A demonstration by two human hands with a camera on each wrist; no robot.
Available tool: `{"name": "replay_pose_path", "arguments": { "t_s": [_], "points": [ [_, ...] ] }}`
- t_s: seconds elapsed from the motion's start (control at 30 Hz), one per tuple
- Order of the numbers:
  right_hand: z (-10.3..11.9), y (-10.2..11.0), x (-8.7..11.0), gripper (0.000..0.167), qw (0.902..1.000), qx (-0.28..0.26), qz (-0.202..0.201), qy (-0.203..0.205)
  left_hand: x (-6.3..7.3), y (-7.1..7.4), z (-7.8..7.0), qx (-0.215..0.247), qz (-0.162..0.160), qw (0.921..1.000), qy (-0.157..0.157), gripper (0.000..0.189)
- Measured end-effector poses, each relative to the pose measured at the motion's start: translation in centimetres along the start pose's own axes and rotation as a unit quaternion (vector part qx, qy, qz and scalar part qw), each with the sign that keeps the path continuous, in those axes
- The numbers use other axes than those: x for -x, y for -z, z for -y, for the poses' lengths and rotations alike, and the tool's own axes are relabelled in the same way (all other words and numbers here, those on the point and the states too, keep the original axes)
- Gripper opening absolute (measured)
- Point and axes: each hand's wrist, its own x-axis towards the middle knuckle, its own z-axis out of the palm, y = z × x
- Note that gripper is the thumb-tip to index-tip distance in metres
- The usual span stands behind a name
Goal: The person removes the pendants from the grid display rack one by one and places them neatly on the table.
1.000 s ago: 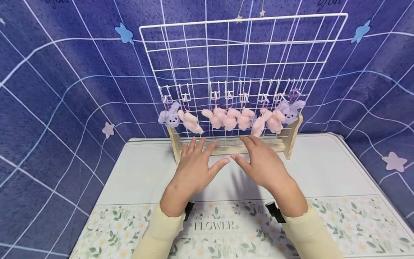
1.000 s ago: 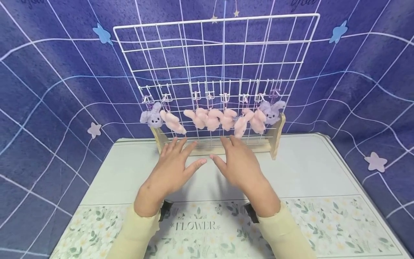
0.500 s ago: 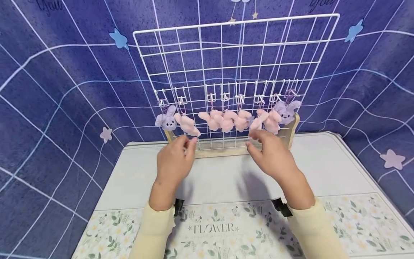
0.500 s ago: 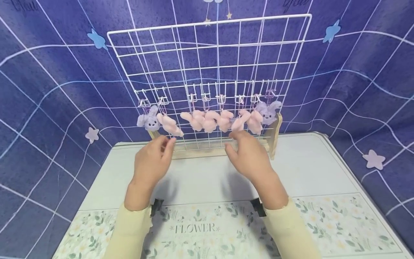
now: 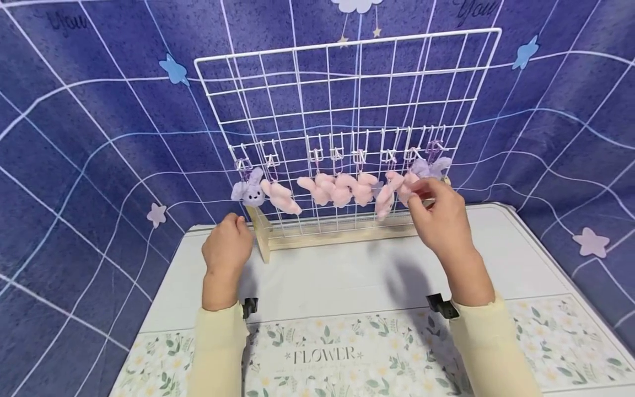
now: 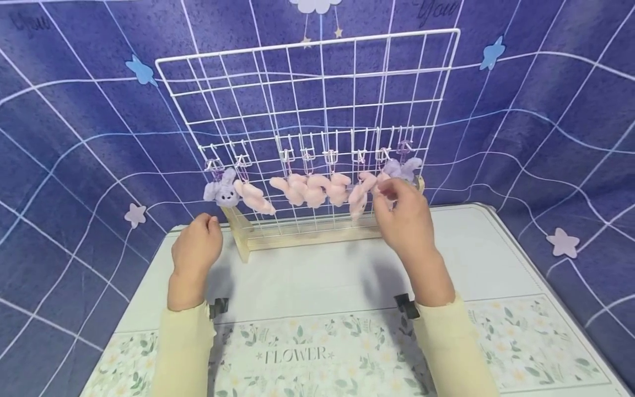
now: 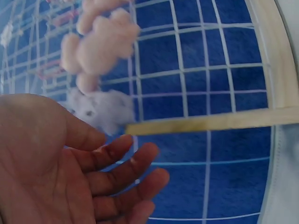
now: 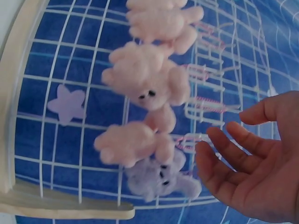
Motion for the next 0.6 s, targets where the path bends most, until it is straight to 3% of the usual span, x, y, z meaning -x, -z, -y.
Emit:
{"name": "replay_pose_path", "arguments": {
  "t_s": [0.13,0.27,0.43,0.6],
  "points": [
    [-1.1,0.3,-0.9,0.022,0.9988,-0.023,-0.041,-0.014,-1.6,-1.2,1.3,0.064,-0.032,0.9973,-0.013,0.037],
    [-1.7,0.3,-1.7,0.023,0.9949,-0.041,-0.087,-0.032,-3.0,-2.7,2.5,0.176,-0.074,0.9811,-0.030,0.029],
    [-3.0,0.1,-2.8,0.028,0.9846,-0.070,-0.155,-0.040,-5.3,-3.8,2.2,0.314,-0.095,0.9446,-0.015,0.031],
    [-4.2,0.0,-3.8,0.033,0.9757,-0.095,-0.189,-0.056,-7.7,-6.2,2.7,0.433,-0.100,0.8958,-0.012,0.035]
  ]
}}
